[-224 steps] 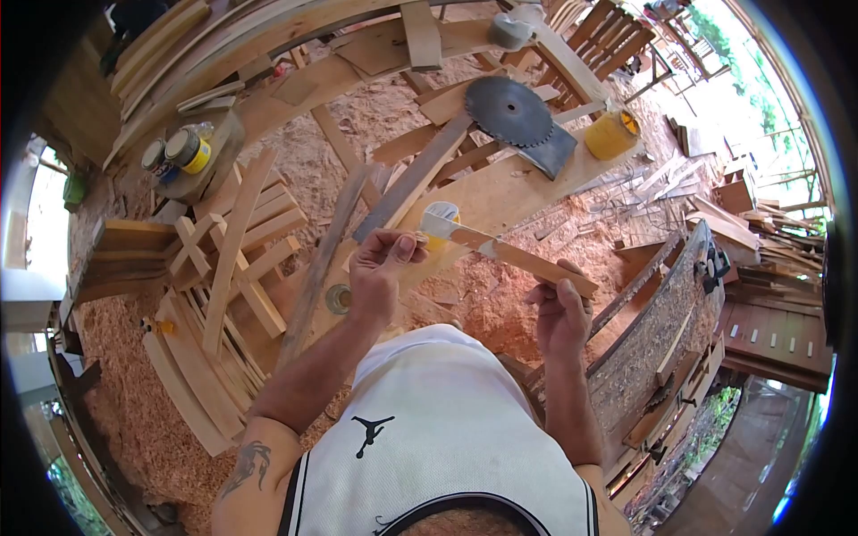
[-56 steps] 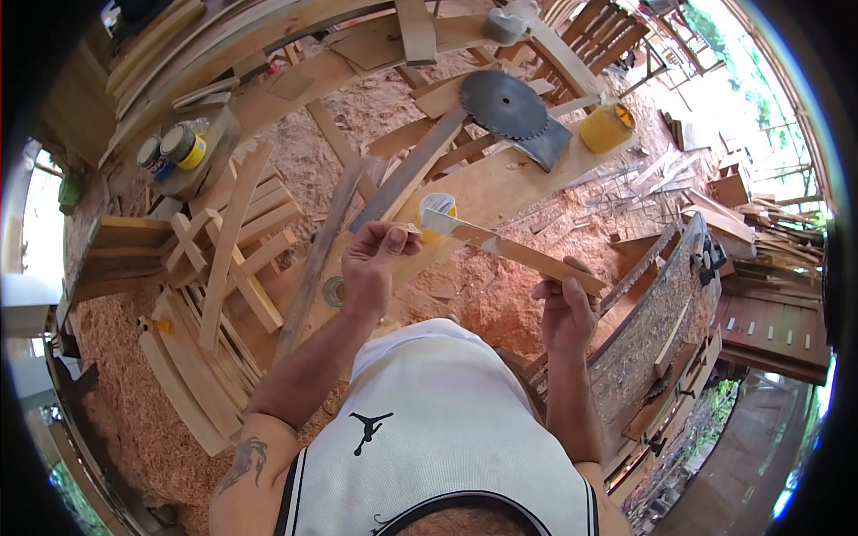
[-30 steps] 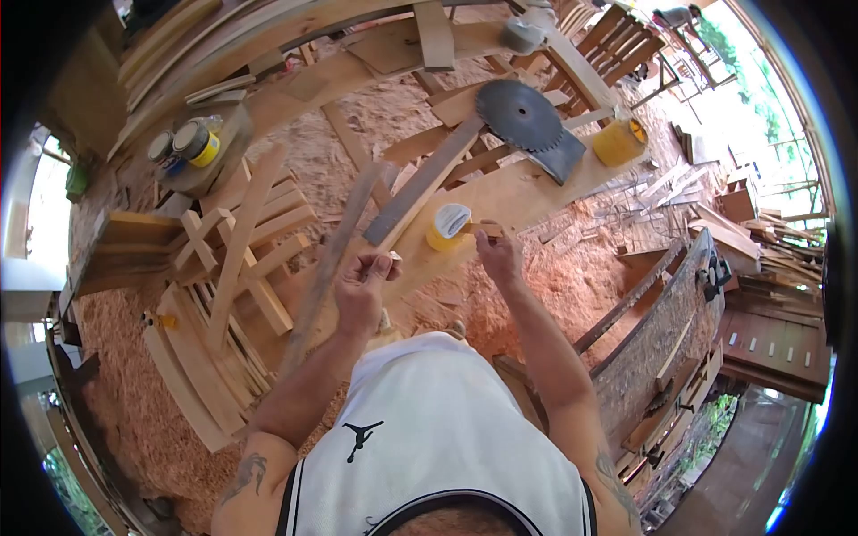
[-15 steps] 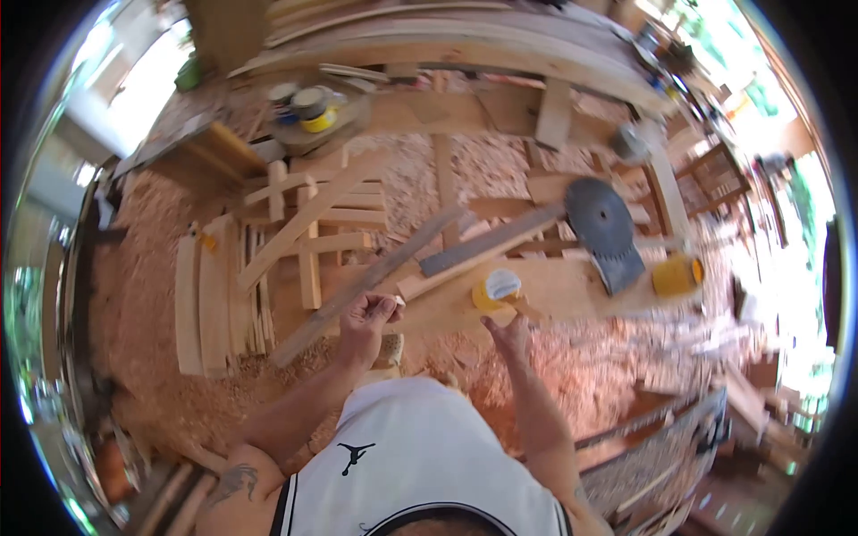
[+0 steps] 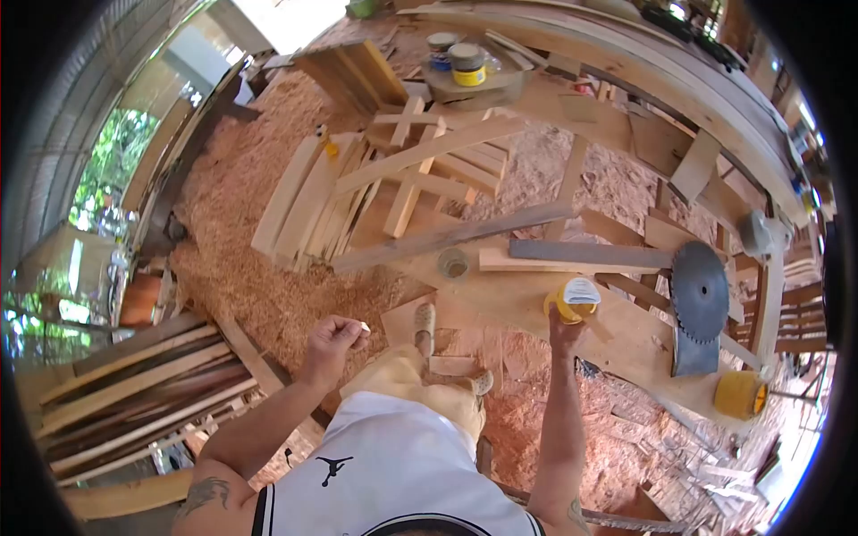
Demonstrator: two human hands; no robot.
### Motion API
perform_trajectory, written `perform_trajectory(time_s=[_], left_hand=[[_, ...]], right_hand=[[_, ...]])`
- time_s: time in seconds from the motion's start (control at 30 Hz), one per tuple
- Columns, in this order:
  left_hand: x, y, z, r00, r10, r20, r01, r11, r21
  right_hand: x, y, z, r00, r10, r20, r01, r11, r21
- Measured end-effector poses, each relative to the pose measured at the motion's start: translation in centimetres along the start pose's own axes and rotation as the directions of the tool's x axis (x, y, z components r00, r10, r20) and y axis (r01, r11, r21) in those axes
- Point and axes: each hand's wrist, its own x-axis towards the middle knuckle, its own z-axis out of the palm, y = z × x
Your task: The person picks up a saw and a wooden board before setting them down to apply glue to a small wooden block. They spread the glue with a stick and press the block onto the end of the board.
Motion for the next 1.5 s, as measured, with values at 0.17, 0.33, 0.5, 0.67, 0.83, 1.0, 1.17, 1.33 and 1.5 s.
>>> perform_trajectory(time_s=[0.17, 0.33, 0.5, 0.67, 0.83, 1.0, 1.17, 1.33, 1.5], left_hand=[[-2.2, -1.1, -3.2, 0.991, -0.022, -0.135, 0.017, 0.999, -0.037], [-3.2, -3.0, -8.5, 0.966, -0.070, -0.250, 0.036, 0.990, -0.138], [-3.8, -4.8, -16.5, 0.933, -0.099, -0.347, -0.011, 0.953, -0.301], [-5.3, -10.5, -30.0, 0.858, -0.097, -0.504, -0.090, 0.939, -0.333], [-7.2, -17.4, -44.6, 0.751, -0.156, -0.642, -0.203, 0.870, -0.449], [-7.2, -19.0, -55.6, 0.628, -0.170, -0.760, -0.288, 0.856, -0.430], [-3.6, -19.4, -63.8, 0.588, -0.228, -0.776, -0.312, 0.821, -0.477], [3.3, -18.6, -74.0, 0.548, -0.199, -0.812, -0.351, 0.827, -0.439], [10.3, -20.0, -85.8, 0.440, -0.139, -0.887, -0.342, 0.888, -0.309]], right_hand=[[-4.1, 1.5, -0.5, 0.992, 0.095, 0.082, -0.112, 0.963, 0.245], [-11.7, -4.2, -2.9, 0.932, -0.084, 0.351, 0.030, 0.987, 0.157], [-20.8, -13.8, 1.0, 0.817, -0.168, 0.552, -0.097, 0.903, 0.418], [-29.9, -17.9, 11.9, 0.593, -0.324, 0.737, -0.111, 0.874, 0.474], [-37.1, -29.3, 25.1, 0.468, -0.322, 0.823, -0.151, 0.888, 0.434], [-41.8, -45.7, 34.3, 0.444, -0.494, 0.748, -0.154, 0.780, 0.607], [-43.6, -53.7, 40.9, 0.433, -0.427, 0.794, -0.098, 0.853, 0.512], [-44.7, -56.3, 50.3, 0.454, -0.399, 0.797, -0.085, 0.871, 0.484], [-47.1, -62.2, 63.7, 0.394, -0.319, 0.862, -0.002, 0.938, 0.348]])
